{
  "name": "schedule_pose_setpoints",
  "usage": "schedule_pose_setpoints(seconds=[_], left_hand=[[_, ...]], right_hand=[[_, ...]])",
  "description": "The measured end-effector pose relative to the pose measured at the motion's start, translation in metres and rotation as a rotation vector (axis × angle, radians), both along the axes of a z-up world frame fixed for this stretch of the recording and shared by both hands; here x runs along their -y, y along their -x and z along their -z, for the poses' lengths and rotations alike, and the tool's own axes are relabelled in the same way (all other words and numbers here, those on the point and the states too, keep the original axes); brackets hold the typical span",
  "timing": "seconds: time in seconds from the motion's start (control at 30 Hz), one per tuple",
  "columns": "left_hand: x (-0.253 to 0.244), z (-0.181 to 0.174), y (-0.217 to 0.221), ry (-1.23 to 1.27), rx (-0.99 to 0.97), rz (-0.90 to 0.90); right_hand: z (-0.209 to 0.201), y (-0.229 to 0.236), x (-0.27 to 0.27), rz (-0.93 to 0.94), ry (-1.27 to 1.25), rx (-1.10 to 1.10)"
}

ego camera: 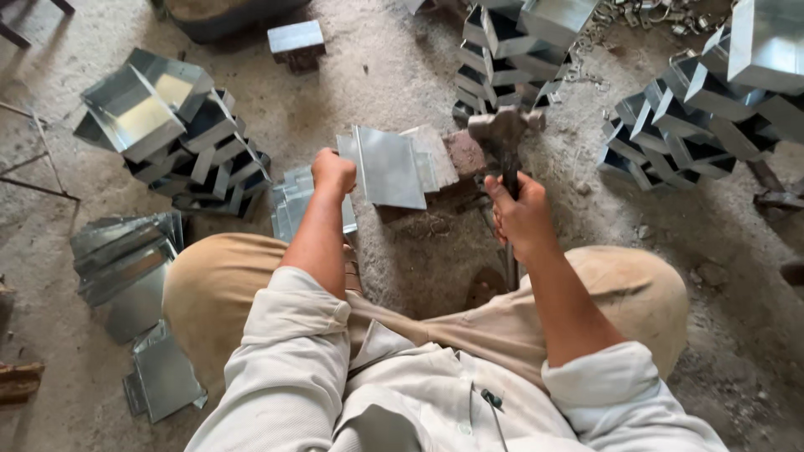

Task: The person sits on the floor and uses a hammer to strike the edges of square metal sheets placed on a brick. They repeatedly pick up sheets from a stack, hammer them, and place them into a separate pile of finished pieces.

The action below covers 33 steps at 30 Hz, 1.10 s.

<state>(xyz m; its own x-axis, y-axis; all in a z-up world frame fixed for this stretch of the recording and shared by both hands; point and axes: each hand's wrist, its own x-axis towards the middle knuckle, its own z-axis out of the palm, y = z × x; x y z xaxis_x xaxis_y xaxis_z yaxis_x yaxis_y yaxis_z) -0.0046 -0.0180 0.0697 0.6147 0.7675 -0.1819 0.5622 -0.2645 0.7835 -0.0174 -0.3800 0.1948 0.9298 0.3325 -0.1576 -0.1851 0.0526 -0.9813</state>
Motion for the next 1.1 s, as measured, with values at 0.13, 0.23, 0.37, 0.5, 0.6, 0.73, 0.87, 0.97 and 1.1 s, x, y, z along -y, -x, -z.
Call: schedule_pose_setpoints(seconds=[0.13, 0.23, 0.37, 0.5, 0.6, 0.73, 0.87, 0.97, 1.1], left_hand=[[-0.008, 0.011, -0.009, 0.083, 0.037, -0.02], [-0.024, 0.032, -0.019, 0.221, -0.038, -0.01], [-0.028, 0.077, -0.03, 0.254, -0.154, 0.172], [-0.015, 0.049, -0.061, -0.179, 0.034, 0.318], [0.003, 0.004, -0.075, 0.267, 0.387, 0.384], [-0.001, -0.018, -0.038, -0.464, 0.433, 0.761], [-0.01, 0.032, -0.003, -0.617, 0.076, 0.848], [-0.014, 0.072, 0.021, -0.597, -0.116, 0.79], [-0.015, 0.099, 0.031, -0.543, -0.264, 0.761]], right_hand=[[0.007, -0.019, 0.007, 0.023, 0.025, -0.023], [0.012, -0.027, 0.005, 0.096, 0.01, -0.052], [0.02, -0.037, 0.003, 0.138, 0.019, -0.176], [0.034, -0.046, -0.003, 0.174, 0.058, -0.226], [0.039, -0.049, -0.005, 0.167, 0.003, -0.231], [0.037, -0.061, -0.015, 0.209, -0.041, -0.275], [0.045, -0.072, -0.021, 0.249, -0.045, -0.296], [0.06, -0.078, -0.026, 0.22, -0.056, -0.33], [0.07, -0.076, -0.035, 0.172, 0.005, -0.328]])
